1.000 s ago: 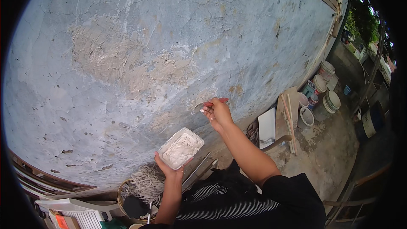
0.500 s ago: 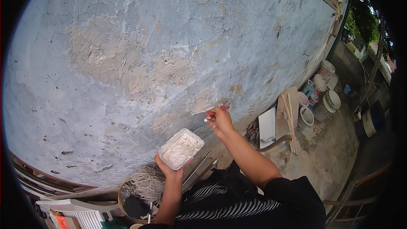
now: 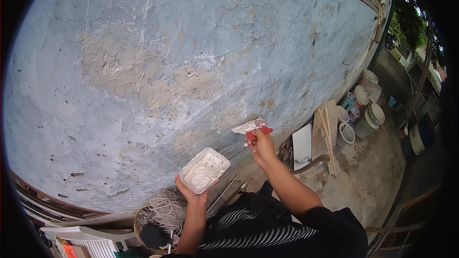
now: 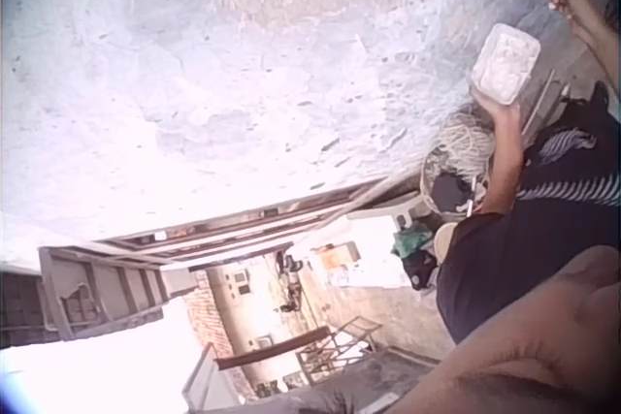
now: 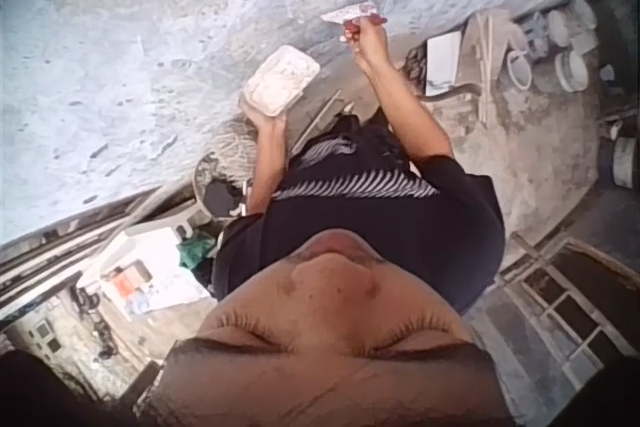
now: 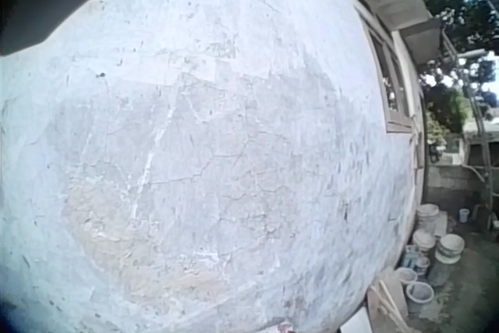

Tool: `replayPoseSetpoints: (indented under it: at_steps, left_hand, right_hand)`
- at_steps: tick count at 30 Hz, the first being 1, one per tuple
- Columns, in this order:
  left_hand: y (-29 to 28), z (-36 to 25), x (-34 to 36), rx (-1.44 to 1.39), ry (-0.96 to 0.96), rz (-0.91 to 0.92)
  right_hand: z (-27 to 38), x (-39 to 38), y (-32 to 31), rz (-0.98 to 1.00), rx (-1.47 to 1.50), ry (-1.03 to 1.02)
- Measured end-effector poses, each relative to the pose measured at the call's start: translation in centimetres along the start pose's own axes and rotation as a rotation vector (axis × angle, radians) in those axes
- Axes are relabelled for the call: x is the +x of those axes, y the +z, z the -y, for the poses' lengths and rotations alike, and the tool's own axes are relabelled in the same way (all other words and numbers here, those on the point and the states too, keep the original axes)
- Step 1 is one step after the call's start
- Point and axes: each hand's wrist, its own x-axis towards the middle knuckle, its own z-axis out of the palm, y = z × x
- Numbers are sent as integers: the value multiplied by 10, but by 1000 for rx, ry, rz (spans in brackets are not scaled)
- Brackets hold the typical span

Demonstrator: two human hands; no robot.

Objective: Using a scraper to apply plaster mixture to a hole in an exterior wall.

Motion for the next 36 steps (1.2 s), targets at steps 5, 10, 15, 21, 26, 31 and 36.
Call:
replayPoseSetpoints:
  at_steps: [5, 10, 15, 21, 26, 31, 36]
  left_hand:
    - [-2, 1, 4, -18, -5, 33]
    - [0, 2, 3, -15, -20, 48]
    - [-1, 0, 1, -23, -20, 31]
    - [0, 3, 2, -21, -24, 8]
    - [-1, 4, -1, -37, -18, 44]
    - [1, 3, -1, -36, -19, 27]
    - [4, 4, -2, -25, -28, 21]
  right_hand:
    - [-1, 26, 18, -19, 19, -11]
    - [21, 57, 47, 1, 36, 34]
    - [34, 57, 53, -15, 111, 69]
    - [63, 39, 60, 37, 212, 31]
    - [51, 12, 27, 41, 116, 22]
    - [17, 14, 3, -36, -23, 37]
    - [30, 42, 27, 74, 77, 30]
